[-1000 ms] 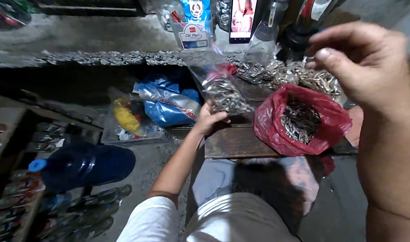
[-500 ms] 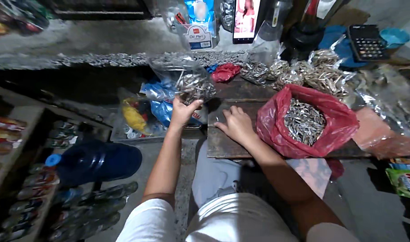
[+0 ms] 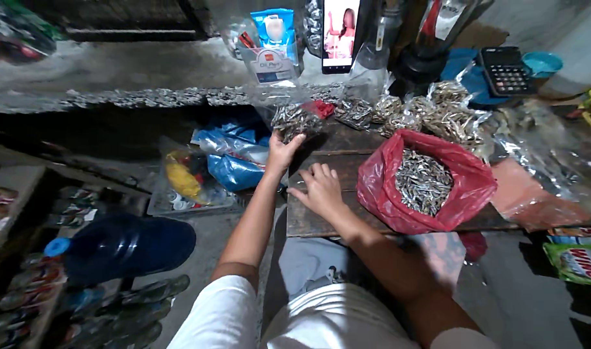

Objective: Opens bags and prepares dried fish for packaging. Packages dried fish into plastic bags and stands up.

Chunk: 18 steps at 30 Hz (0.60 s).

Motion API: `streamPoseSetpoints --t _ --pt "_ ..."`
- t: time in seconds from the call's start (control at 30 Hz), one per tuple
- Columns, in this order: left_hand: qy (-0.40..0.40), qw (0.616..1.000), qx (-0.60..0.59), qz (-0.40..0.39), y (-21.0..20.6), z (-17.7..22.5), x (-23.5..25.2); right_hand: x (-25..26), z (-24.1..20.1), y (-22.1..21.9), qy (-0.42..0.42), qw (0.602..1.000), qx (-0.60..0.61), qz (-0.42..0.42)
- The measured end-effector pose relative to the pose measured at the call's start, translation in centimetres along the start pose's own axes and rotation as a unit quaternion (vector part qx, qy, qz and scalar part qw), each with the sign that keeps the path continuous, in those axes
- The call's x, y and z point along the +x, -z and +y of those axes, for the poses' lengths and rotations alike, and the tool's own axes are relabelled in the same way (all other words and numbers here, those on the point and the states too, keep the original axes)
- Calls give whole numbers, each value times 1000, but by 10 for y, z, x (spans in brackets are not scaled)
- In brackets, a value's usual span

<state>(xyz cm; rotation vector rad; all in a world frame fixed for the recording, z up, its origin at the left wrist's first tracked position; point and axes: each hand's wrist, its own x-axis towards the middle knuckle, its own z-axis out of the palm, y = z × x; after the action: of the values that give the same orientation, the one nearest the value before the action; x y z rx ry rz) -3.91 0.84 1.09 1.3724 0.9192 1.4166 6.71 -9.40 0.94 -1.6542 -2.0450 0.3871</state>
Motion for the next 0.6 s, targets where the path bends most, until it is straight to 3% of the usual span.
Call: streamPoseSetpoints --t 0.37,0.6 --pt "1 1000 -1 -11 -8 -11 -2 0 -4 1 12 999 25 -16" --pt "8 1000 5 -7 -6 -19 0 -3 15 10 -26 999 41 1"
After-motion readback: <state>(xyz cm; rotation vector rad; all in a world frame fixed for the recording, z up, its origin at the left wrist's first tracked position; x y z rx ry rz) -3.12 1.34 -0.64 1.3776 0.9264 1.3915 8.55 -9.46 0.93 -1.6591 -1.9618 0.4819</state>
